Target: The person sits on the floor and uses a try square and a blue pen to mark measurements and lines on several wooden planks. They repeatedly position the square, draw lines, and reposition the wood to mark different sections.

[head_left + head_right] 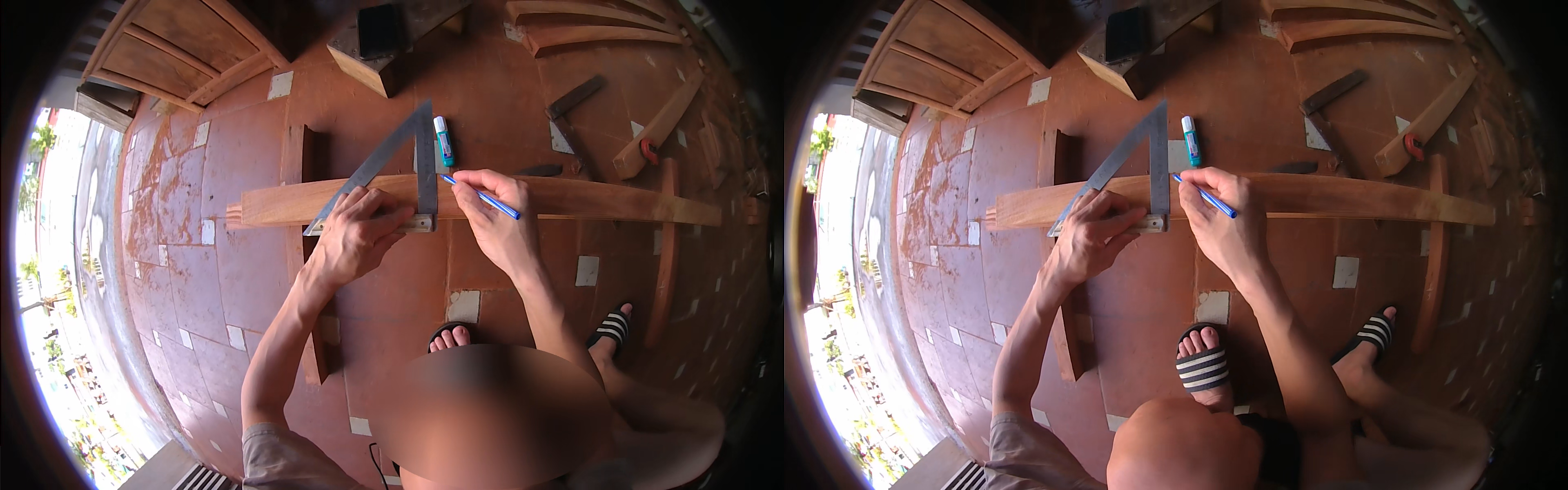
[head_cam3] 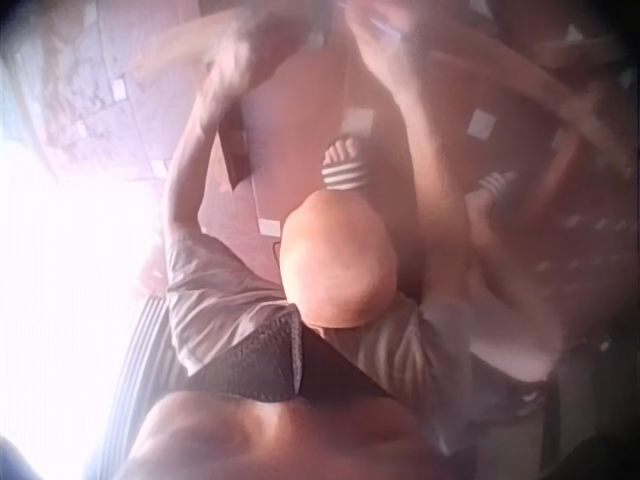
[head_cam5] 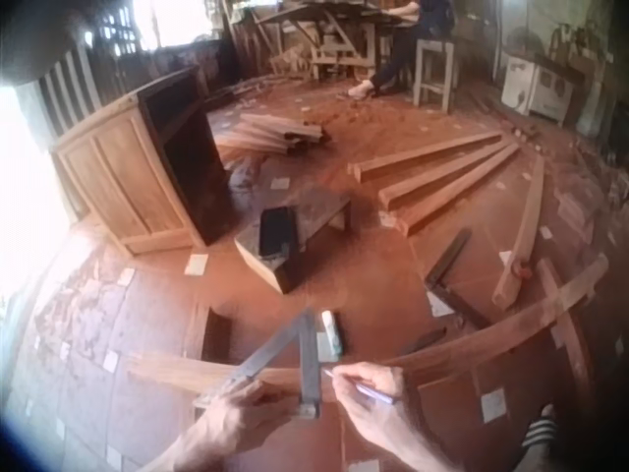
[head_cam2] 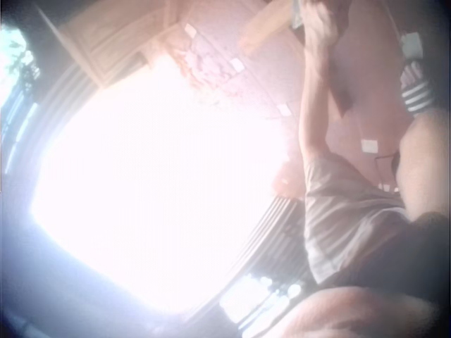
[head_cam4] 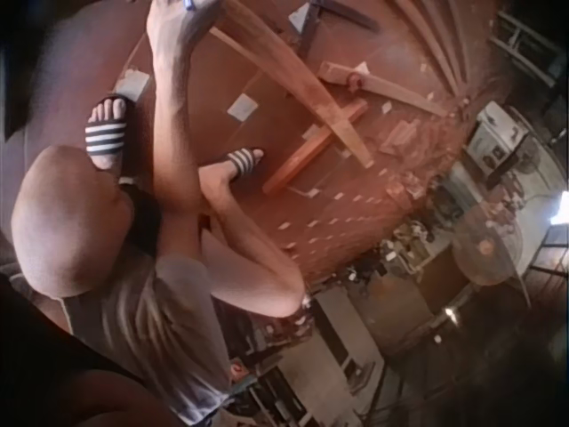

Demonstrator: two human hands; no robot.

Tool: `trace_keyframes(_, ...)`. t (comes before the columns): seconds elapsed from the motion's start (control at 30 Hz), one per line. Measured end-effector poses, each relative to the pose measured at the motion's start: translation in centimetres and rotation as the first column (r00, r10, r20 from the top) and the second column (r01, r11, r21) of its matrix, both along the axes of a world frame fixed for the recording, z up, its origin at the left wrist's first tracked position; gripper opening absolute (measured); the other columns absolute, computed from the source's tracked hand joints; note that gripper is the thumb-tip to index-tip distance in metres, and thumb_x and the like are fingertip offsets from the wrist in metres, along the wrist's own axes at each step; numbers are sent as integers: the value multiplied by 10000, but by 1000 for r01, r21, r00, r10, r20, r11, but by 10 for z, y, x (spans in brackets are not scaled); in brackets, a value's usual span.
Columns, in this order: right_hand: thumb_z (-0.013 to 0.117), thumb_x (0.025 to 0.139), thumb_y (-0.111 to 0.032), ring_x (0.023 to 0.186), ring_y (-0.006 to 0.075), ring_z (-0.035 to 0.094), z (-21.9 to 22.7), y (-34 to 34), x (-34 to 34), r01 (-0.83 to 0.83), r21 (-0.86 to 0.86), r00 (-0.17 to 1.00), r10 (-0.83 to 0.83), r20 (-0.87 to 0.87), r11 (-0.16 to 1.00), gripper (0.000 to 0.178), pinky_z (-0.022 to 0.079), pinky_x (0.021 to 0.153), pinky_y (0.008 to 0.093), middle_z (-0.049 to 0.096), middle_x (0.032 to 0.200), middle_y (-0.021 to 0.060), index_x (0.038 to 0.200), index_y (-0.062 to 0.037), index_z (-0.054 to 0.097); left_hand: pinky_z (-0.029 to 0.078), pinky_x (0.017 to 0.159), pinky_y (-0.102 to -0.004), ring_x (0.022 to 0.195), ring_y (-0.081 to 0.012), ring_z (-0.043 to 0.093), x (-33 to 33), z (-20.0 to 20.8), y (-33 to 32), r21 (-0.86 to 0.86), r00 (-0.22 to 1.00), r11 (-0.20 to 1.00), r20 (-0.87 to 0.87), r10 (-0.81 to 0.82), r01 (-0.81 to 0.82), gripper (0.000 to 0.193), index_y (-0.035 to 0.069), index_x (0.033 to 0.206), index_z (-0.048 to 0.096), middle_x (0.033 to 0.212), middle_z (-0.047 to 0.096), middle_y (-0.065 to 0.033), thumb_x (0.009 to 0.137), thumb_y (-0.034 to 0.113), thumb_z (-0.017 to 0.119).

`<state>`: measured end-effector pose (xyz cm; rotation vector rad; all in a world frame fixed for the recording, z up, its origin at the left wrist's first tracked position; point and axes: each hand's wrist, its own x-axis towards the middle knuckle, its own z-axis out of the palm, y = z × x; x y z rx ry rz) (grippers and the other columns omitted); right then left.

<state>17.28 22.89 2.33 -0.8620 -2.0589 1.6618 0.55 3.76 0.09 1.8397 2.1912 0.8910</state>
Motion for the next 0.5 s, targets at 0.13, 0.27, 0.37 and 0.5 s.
trace_keyframes(0.13,736,1064,-89,710,-1,566,-3,-3,-10,13,100,1000,-12,-14,995,206,459,616,209,699,788,-18,1150,93,780,574,922,-428,1011,-286,671,0,1,2,3,1000,1000,9,1,-1,392,114,1199,845,1085,717,-57,812,93,903)
trace_keyframes(0.27,743,1054,-139,656,92,654,-2,-13,-1,47,161,999,-50,17,986,206,518,619,288,738,745,77,1123,48,799,572,913,-424,1010,-286,671,1,2,3,-19,1000,1000,7,-2,2,426,119,1207,847,1085,717,-54,787,91,915)
trace_keyframes(0.37,744,1023,-149,746,258,798,0,-29,17,30,174,994,-48,99,984,204,598,676,361,803,866,189,1110,24,807,562,885,-433,1002,-295,669,1,3,4,-37,1000,999,-1,1,-1,449,112,1210,846,1083,716,-57,769,75,918)
trace_keyframes(0.5,771,973,-148,729,359,784,-6,-55,39,-61,144,977,29,211,988,161,617,694,427,782,819,205,1036,-9,821,579,851,-429,990,-313,691,6,5,-1,-62,1000,998,26,0,1,469,63,1197,842,1100,730,-108,740,-9,913)
